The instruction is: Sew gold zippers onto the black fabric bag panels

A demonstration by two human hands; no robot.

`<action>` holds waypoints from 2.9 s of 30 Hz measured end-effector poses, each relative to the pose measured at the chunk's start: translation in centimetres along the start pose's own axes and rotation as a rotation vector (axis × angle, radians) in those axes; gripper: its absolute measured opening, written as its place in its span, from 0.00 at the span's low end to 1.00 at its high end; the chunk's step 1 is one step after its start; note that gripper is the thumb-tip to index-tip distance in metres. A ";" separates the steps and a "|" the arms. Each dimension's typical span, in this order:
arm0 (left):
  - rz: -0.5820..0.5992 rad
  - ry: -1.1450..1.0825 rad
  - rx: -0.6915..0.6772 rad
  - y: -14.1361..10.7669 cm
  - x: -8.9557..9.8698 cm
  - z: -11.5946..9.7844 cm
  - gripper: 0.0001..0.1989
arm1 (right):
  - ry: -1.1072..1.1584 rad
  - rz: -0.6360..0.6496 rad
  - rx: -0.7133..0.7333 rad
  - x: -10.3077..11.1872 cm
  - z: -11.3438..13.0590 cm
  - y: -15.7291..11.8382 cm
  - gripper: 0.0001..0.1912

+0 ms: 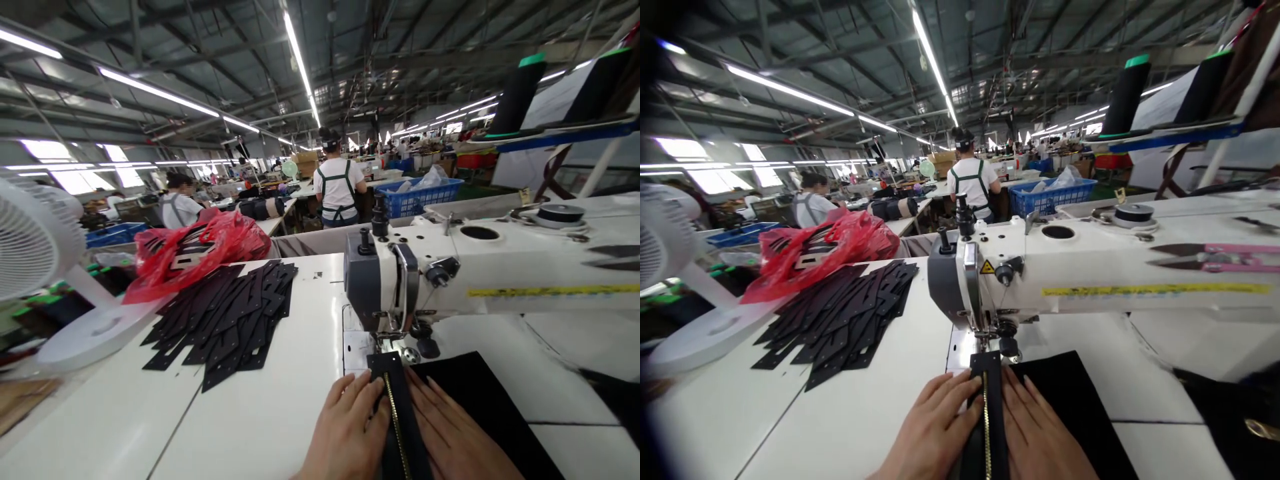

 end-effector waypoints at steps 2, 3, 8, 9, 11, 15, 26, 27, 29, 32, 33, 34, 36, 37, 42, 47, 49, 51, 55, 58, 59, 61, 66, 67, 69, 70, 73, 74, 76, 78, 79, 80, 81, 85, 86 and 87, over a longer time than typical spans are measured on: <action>-0.063 0.027 0.001 0.2 -0.3 -0.1 0.14 | -0.025 0.014 0.011 -0.1 0.0 -0.1 0.36; -0.081 0.037 -0.003 0.2 -0.4 -0.1 0.14 | -0.027 0.014 0.011 -0.1 -0.1 -0.1 0.35; -0.027 -0.025 -0.021 1.0 -0.9 0.8 0.14 | -0.030 0.005 -0.017 -0.1 -0.7 0.9 0.34; -0.014 -0.045 -0.015 1.2 -1.0 1.1 0.13 | -0.031 0.013 -0.013 -0.1 -0.9 1.2 0.34; 0.022 -0.083 0.006 1.5 -1.3 1.5 0.12 | -0.024 0.031 -0.005 -0.1 -1.3 1.8 0.33; 0.117 -0.156 0.050 1.9 -2.1 2.1 0.11 | 0.007 0.038 -0.022 -0.3 -2.0 2.4 0.32; -0.025 -0.097 -0.020 1.6 -2.4 2.3 0.13 | 0.094 0.048 0.000 -1.2 -2.6 2.5 0.30; -0.047 -0.089 -0.015 1.6 -2.5 2.3 0.13 | 0.079 0.058 0.006 -1.2 -2.6 2.4 0.30; -0.090 -0.075 -0.007 1.7 -2.6 2.3 0.15 | 0.059 0.080 0.015 -1.2 -2.6 2.3 0.30; -0.116 -0.071 -0.008 2.0 -2.5 2.3 0.16 | 0.035 0.095 0.037 -1.2 -2.7 2.2 0.29; -0.120 -0.072 -0.008 2.0 -2.4 2.2 0.16 | 0.030 0.093 0.042 -1.2 -2.7 2.2 0.28; -0.124 -0.075 -0.007 2.1 -2.3 2.2 0.17 | 0.029 0.089 0.045 -1.3 -2.8 2.2 0.28; -0.133 -0.084 -0.005 2.3 -2.1 2.2 0.17 | 0.028 0.071 0.043 -1.3 -2.9 2.3 0.27; -0.138 -0.085 -0.002 2.3 -2.0 2.1 0.17 | 0.022 0.067 0.039 -1.3 -2.9 2.3 0.27; -0.153 -0.071 -0.003 2.3 -2.2 2.1 0.16 | 0.012 0.035 0.064 -1.2 -2.9 2.3 0.25; -0.111 -0.087 -0.009 1.9 -2.5 2.1 0.14 | 0.000 0.071 0.074 -1.4 -3.0 2.4 0.23; -0.110 -0.093 -0.004 1.8 -2.6 2.0 0.14 | 0.004 0.095 0.086 -1.6 -3.0 2.4 0.22; -0.106 -0.103 -0.004 1.8 -2.6 2.0 0.14 | 0.032 0.114 0.065 -1.6 -3.0 2.3 0.23; -0.088 -0.124 -0.001 2.1 -2.2 2.1 0.15 | 0.059 0.149 0.002 -1.0 -2.6 2.2 0.24; -0.080 -0.138 -0.014 2.3 -2.0 2.2 0.16 | 0.080 0.125 -0.024 -0.2 -2.3 2.5 0.25; -0.076 -0.139 -0.022 2.3 -2.0 2.3 0.16 | 0.087 0.113 -0.033 0.0 -2.2 2.6 0.26; -0.063 -0.133 -0.031 2.4 -2.1 2.4 0.15 | 0.085 0.100 -0.042 0.3 -2.1 2.9 0.27; -0.046 -0.144 -0.058 2.4 -2.4 2.5 0.11 | 0.052 0.071 -0.040 0.2 -2.4 2.6 0.28; -0.043 -0.154 -0.055 2.4 -2.4 2.5 0.10 | 0.058 0.068 -0.043 0.0 -2.4 2.5 0.28; -0.025 -0.180 -0.032 2.4 -2.7 2.6 0.10 | 0.087 0.076 -0.051 -0.4 -2.5 2.3 0.28; -0.010 -0.196 -0.013 2.5 -2.8 2.6 0.10 | 0.108 0.093 -0.059 -0.6 -2.6 2.4 0.29; 0.023 -0.238 0.085 2.7 -3.2 3.0 0.10 | 0.166 0.120 -0.103 -0.9 -2.7 2.9 0.30; 0.030 -0.247 0.121 2.8 -3.3 3.1 0.11 | 0.176 0.124 -0.117 -0.8 -2.7 3.1 0.29; 0.046 -0.261 0.157 2.8 -3.2 3.3 0.10 | 0.180 0.139 -0.136 -0.6 -2.8 3.5 0.28; 0.047 -0.253 0.116 2.4 -2.9 3.2 0.08 | 0.161 0.142 -0.154 -0.2 -2.8 3.4 0.27; 0.031 -0.231 0.069 2.1 -2.6 3.0 0.07 | 0.151 0.137 -0.155 0.0 -2.8 3.2 0.27; 0.002 -0.195 0.014 1.7 -2.4 2.8 0.07 | 0.144 0.138 -0.148 0.2 -2.7 2.8 0.28; -0.036 -0.151 -0.039 1.3 -2.2 2.4 0.08 | 0.141 0.135 -0.135 0.4 -2.5 2.4 0.29; -0.062 -0.079 -0.127 0.2 -1.8 1.4 0.10 | 0.137 0.136 -0.071 0.8 -1.9 1.1 0.33; -0.042 -0.094 -0.121 0.2 -1.8 1.3 0.10 | 0.133 0.133 -0.072 0.8 -1.8 1.0 0.33; -0.027 -0.111 -0.115 0.3 -1.7 1.3 0.10 | 0.134 0.135 -0.070 0.7 -1.8 1.0 0.33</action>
Point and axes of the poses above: each hand's wrist, its own y-axis towards the middle knuckle, its own x-axis out of the back of the hand, z = x × y, the point moved 1 cm from there along y, towards the middle knuckle, and after that the axes turned 14 degrees about -x, right-handed, at the moved point
